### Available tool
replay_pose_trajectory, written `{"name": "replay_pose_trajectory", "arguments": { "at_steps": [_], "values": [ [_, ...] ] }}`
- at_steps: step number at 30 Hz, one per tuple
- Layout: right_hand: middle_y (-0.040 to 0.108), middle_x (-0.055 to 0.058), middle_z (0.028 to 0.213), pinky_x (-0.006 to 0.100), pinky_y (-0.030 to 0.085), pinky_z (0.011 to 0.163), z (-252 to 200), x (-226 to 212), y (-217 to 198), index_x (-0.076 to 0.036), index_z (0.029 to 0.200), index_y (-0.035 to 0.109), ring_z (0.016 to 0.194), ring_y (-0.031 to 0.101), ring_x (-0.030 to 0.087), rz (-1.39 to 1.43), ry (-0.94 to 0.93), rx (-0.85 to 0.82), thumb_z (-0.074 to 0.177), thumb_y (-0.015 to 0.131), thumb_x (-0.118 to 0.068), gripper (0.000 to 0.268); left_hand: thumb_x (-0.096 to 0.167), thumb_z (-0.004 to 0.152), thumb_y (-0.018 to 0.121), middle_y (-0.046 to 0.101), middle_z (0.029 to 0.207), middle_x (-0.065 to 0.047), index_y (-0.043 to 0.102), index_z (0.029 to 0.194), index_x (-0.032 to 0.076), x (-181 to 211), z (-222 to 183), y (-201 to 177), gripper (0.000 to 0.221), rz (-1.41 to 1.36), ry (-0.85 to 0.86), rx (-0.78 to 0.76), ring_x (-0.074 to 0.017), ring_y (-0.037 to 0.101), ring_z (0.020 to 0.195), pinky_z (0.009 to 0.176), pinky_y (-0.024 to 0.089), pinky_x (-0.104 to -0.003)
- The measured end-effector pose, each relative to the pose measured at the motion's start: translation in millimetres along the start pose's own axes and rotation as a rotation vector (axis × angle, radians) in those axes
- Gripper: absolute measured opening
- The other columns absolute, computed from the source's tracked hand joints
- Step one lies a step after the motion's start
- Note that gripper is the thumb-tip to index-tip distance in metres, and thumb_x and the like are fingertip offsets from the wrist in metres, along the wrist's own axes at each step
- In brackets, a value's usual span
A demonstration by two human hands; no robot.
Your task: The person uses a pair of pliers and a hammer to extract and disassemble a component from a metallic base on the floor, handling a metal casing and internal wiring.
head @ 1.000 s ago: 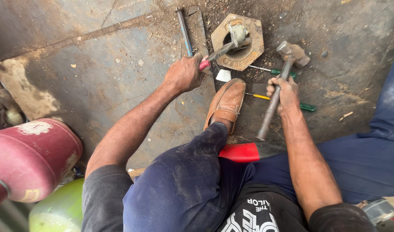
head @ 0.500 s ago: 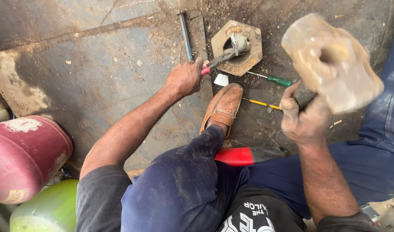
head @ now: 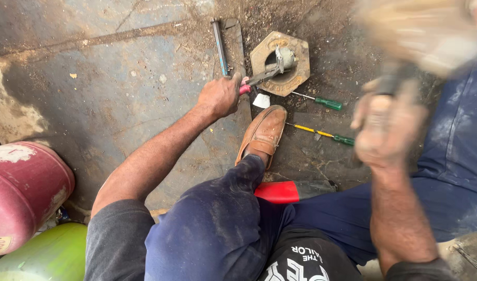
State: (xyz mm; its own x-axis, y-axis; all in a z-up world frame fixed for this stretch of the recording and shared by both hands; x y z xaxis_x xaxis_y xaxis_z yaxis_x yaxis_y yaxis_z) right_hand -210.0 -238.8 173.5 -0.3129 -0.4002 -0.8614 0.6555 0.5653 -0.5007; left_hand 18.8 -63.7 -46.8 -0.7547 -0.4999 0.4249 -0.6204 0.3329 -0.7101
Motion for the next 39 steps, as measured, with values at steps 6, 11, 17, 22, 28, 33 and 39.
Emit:
{"name": "replay_pose_trajectory", "arguments": {
  "at_steps": [6,11,17,22,28,33,39],
  "values": [
    [0.059,0.009,0.075,0.037,0.049,0.051,4,46,63,-0.011,0.107,0.064,0.059,0.06,0.024,-0.292,-0.093,-0.115,0.104,0.051,-0.023,0.018,0.027,0.093,0.066,0.071,0.086,-0.019,0.052,0.115,0.006,-5,6,9,0.034,0.038,0.056,0.014,-0.0406,0.073,0.079,0.066,0.058,-0.053],
    [0.06,0.017,0.066,0.05,0.048,0.053,-17,129,61,-0.001,0.101,0.054,0.059,0.061,0.036,-0.71,0.356,-0.332,0.105,0.065,-0.033,0.035,0.038,0.101,0.062,0.073,0.09,-0.02,0.056,0.118,0.011,-28,14,23,0.032,0.122,0.088,0.059,-0.0423,0.072,0.083,0.068,0.058,-0.053],
    [0.058,0.002,0.068,0.032,0.046,0.042,-21,69,2,-0.005,0.103,0.052,0.055,0.058,0.015,-0.123,0.568,-0.139,0.109,0.051,-0.039,0.034,0.039,0.096,0.065,0.072,0.09,-0.022,0.052,0.127,0.009,-22,14,12,0.045,0.04,0.045,0.015,-0.0435,0.071,0.081,0.067,0.058,-0.054],
    [0.054,0.004,0.072,0.028,0.046,0.046,-27,80,32,-0.006,0.104,0.054,0.055,0.055,0.01,0.46,-0.072,0.137,0.112,0.052,-0.049,0.044,0.031,0.09,0.065,0.073,0.091,-0.019,0.054,0.125,0.012,-20,6,12,0.042,0.006,-0.007,-0.082,-0.0411,0.072,0.085,0.071,0.057,-0.054],
    [0.057,0.005,0.067,0.035,0.045,0.047,-51,177,95,-0.005,0.102,0.054,0.055,0.059,0.023,-0.307,0.393,-0.12,0.114,0.052,-0.038,0.035,0.042,0.102,0.065,0.07,0.095,-0.024,0.06,0.117,0.012,-19,11,-18,0.034,-0.065,0.013,0.016,-0.047,0.068,0.088,0.072,0.054,-0.059],
    [0.054,0.004,0.073,0.03,0.047,0.044,-50,125,27,-0.006,0.105,0.052,0.054,0.053,0.012,0.472,0.525,0.068,0.115,0.049,-0.035,0.031,0.026,0.096,0.066,0.072,0.093,-0.021,0.059,0.12,0.012,-15,2,0,0.029,-0.076,0.018,-0.045,-0.0427,0.071,0.086,0.074,0.056,-0.056],
    [0.05,0.006,0.075,0.027,0.045,0.042,-32,94,9,-0.005,0.108,0.053,0.051,0.051,0.014,0.621,0.057,0.244,0.117,0.047,-0.039,0.036,0.018,0.09,0.066,0.073,0.092,-0.019,0.057,0.123,0.012,-21,11,4,0.035,-0.017,0.001,-0.086,-0.0409,0.072,0.086,0.074,0.057,-0.054]
  ]
}}
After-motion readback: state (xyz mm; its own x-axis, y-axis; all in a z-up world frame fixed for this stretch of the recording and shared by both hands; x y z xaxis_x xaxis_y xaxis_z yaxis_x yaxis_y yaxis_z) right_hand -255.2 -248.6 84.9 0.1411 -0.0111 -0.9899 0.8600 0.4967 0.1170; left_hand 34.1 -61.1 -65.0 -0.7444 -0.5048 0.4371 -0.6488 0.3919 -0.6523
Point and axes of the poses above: each hand's wrist, its own z-axis towards the middle knuckle, its own y-axis out of the palm, x = y × z, the point moved 8 cm from there along z, towards the middle knuckle
